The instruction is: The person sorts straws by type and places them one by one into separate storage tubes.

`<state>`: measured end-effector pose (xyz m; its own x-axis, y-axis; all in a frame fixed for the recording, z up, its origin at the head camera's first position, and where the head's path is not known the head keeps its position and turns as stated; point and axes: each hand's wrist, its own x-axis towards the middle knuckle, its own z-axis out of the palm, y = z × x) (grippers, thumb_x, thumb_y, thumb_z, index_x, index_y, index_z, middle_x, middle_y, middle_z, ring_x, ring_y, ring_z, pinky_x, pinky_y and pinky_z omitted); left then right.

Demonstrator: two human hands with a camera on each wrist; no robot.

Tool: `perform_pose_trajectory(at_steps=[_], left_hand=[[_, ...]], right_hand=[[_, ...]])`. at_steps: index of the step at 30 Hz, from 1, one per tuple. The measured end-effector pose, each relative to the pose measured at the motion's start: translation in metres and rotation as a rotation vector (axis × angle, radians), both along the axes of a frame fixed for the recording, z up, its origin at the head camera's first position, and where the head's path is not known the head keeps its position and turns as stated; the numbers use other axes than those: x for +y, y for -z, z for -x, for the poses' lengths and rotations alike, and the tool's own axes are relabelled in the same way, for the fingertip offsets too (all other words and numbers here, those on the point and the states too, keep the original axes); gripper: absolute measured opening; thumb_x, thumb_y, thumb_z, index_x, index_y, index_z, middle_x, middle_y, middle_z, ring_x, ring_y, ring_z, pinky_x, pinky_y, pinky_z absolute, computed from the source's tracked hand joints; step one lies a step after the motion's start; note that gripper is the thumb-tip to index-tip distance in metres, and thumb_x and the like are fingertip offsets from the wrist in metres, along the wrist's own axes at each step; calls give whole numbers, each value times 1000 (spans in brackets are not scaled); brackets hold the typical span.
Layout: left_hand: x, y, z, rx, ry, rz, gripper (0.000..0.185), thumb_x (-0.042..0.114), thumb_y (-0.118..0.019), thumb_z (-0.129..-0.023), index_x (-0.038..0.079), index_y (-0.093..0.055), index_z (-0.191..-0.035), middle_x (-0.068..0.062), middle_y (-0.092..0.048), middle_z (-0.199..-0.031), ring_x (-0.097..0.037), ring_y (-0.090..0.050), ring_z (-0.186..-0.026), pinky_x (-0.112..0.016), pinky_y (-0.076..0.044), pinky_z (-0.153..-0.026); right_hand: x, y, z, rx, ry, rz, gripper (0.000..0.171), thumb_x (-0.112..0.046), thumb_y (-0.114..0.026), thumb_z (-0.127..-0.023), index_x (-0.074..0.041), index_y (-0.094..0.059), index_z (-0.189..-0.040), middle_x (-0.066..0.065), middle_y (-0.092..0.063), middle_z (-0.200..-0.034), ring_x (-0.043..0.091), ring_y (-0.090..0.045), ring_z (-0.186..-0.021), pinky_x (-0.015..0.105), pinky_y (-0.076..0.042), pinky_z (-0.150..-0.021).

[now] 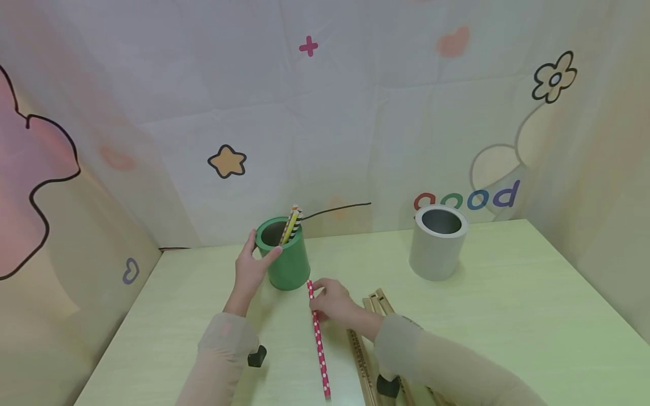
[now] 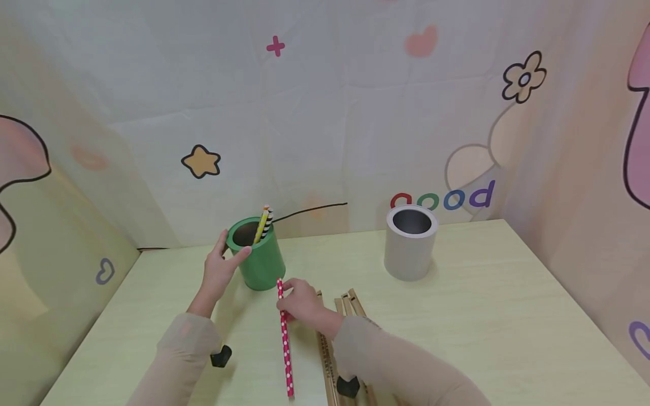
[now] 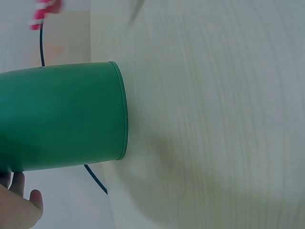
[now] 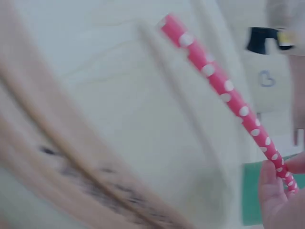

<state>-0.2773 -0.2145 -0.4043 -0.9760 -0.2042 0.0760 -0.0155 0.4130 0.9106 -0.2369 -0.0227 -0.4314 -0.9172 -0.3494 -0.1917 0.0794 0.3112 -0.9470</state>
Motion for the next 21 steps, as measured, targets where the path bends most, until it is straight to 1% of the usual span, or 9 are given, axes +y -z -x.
perform_pose_trajectory(at_steps=[3, 8, 13, 15, 19, 21], left_hand=[[-1, 0, 0, 1, 1, 1, 85, 44, -62, -78, 20, -12, -143, -5, -20, -147, -22, -15, -136, -48, -15, -109], [-2, 0, 0, -1, 3, -1, 86, 44, -62, -78, 20, -12, -143, -5, -20, -147, -23, -15, -136, -48, -14, -109], [-2, 1, 1, 7, -3, 9, 87, 44, -62, -77, 17, -13, -143, -6, -20, -147, -23, -16, -136, -48, -15, -109], [-1, 1, 1, 9, -4, 11, 87, 44, -63, -77, 16, -13, -143, -7, -20, -147, -23, -16, -136, -48, -15, -109], [-1, 1, 1, 6, -4, 11, 86, 44, -63, -77, 17, -13, -143, -6, -21, -147, -23, -16, -136, -48, -16, -109], [-1, 0, 1, 2, -4, 14, 86, 44, -63, -77, 18, -13, -143, -6, -21, -147, -23, -16, -136, -49, -16, -108]], right_hand=[[3, -22, 7, -36, 14, 69, 32, 1, -55, -79, 3, -48, -110, 8, -55, -72, 15, -58, -56, 29, -54, -55], [9, -64, 18, -34, 66, 181, 25, 4, -53, -79, 2, -49, -104, 9, -54, -79, 18, -59, -63, 33, -55, -61], [21, -105, 28, 27, 88, 305, 23, 4, -52, -81, 2, -47, -103, 10, -52, -85, 18, -59, -69, 34, -54, -68], [26, -118, 33, 56, 96, 349, 23, 4, -51, -82, 1, -46, -104, 9, -51, -85, 17, -59, -70, 33, -54, -70], [35, -142, 43, 107, 153, 414, 24, 1, -51, -84, 1, -45, -107, 7, -49, -87, 15, -58, -70, 35, -53, -73], [39, -152, 47, 136, 188, 443, 25, -1, -52, -85, 1, -45, -108, 6, -49, -89, 14, -59, -71, 33, -53, -74]])
